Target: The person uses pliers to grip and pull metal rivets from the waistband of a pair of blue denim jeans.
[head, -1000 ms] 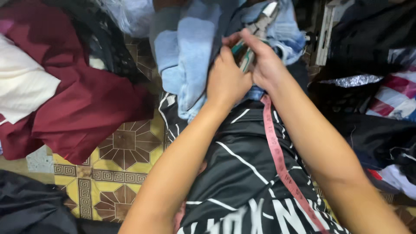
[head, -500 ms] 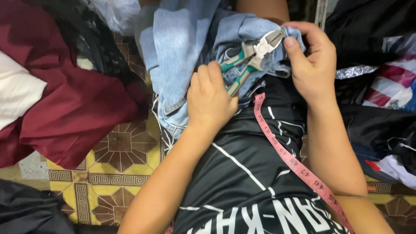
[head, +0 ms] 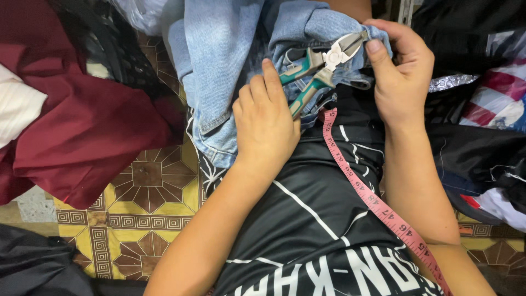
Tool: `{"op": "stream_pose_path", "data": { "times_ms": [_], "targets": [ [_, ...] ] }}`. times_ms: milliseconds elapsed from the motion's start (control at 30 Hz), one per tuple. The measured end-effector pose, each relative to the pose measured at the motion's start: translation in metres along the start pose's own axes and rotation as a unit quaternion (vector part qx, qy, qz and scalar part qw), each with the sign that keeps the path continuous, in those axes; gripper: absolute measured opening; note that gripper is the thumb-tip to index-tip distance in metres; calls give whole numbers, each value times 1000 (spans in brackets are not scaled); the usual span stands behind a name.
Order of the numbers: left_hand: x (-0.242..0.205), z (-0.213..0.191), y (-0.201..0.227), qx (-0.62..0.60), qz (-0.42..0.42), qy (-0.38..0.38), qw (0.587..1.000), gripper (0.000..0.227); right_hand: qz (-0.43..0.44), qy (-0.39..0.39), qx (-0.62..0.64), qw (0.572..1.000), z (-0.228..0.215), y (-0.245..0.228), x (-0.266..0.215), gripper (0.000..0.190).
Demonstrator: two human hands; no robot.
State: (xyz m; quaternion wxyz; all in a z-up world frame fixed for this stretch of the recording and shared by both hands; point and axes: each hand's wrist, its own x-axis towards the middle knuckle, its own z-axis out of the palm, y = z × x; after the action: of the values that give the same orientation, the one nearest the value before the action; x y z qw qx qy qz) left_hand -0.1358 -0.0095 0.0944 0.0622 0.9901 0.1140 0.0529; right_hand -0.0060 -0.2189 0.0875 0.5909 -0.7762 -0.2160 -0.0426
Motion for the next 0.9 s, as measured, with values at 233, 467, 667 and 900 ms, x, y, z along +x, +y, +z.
{"op": "stream_pose_path", "data": {
  "times_ms": [233, 467, 667, 900],
  "targets": [
    [-4, -5, 8, 63, 0, 13, 998, 139, 31, 33, 34, 998, 2, 4, -3, 26],
    [-3, -14, 10, 75, -8, 8, 997, 133, 2, 58, 0, 998, 8, -1, -6, 22],
    [-7, -17, 12, 86, -7, 16, 996, 128, -6, 70, 0, 998, 11, 2, -9, 21],
    [-8, -19, 11, 70, -9, 12, 997, 123, -72, 111, -55, 990, 20, 1, -14, 20]
  ]
}}
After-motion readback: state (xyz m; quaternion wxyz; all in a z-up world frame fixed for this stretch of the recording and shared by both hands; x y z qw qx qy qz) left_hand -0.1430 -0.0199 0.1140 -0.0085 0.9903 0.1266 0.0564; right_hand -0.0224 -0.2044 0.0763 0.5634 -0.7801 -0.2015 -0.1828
